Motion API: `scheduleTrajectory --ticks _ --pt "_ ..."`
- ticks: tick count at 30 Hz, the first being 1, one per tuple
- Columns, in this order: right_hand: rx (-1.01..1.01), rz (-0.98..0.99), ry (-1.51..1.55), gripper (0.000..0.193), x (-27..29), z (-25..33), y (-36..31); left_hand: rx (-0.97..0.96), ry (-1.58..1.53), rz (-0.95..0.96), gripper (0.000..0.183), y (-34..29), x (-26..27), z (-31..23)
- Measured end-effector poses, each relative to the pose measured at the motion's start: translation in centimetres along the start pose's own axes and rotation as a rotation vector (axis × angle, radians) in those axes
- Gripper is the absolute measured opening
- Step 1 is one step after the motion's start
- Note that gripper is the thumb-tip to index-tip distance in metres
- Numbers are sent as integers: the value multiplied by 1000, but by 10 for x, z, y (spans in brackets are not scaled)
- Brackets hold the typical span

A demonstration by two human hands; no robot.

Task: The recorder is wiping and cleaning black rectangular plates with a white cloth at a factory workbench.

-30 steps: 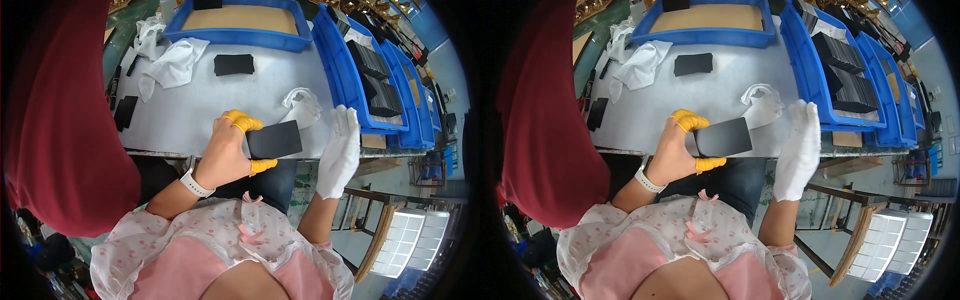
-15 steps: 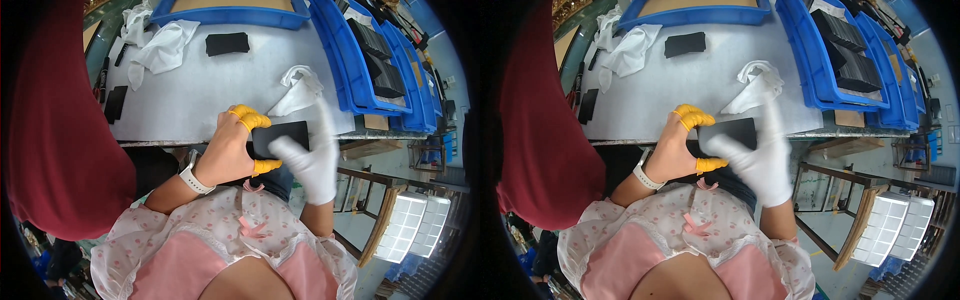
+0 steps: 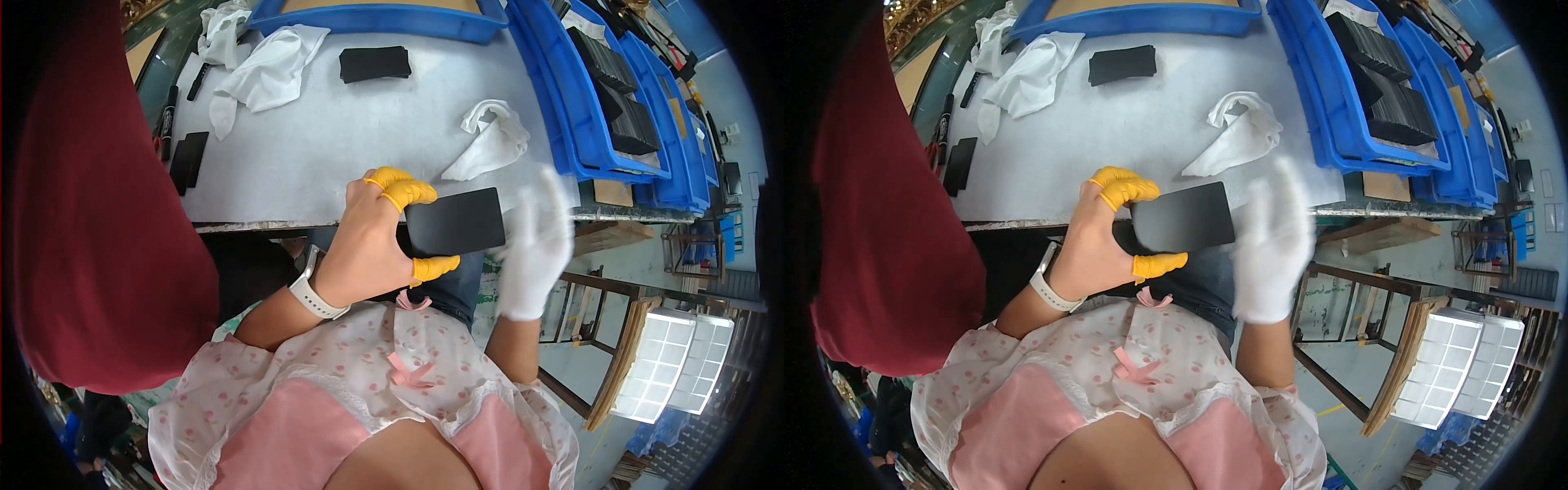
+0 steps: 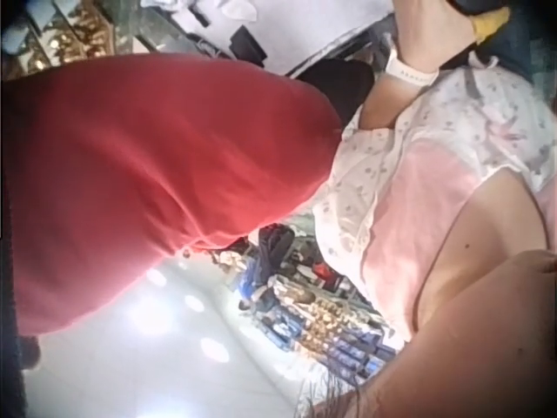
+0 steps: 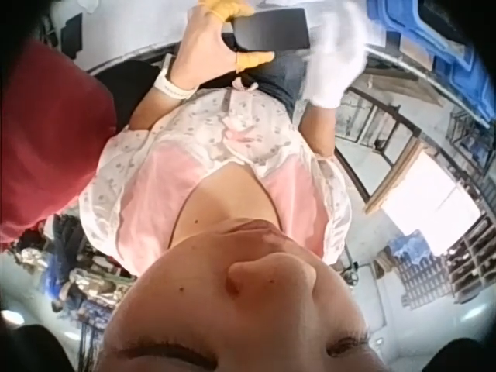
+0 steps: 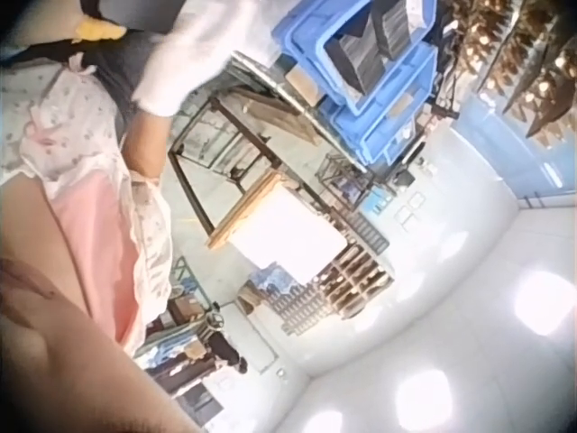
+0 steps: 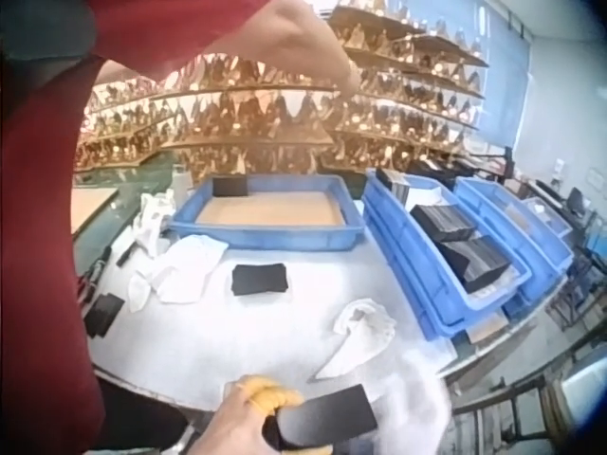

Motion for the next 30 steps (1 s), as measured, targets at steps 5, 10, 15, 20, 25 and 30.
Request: scheduleTrajectory --ticks 5,10,15,20,25,30 --pt "39 64 -140 58 8 22 2 0 -31 44 65 -3 -7 0" --pt "-133 85 -110 48 1 13 -1 -17 -20 97 64 -6 -16 -9" --pt "-127 122 -102 48 20 6 7 19 -70 123 66 -10 -18 2" --pt "-18 335 17 49 -17 11 -15 -9 -45 100 66 -8 -22 -7" --pt "49 125 73 37 3 14 0 -17 -107 142 70 -6 -20 -5" --pt "-5 305 -133 54 -5 14 -10 12 -118 153 79 -12 -23 1"
Point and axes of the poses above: each hand's wrist, its own y-axis towards the middle knuckle, its own x-axis out of the back of the hand, z = x × y, the point moved 10 cm from there along y, towards the middle knuckle
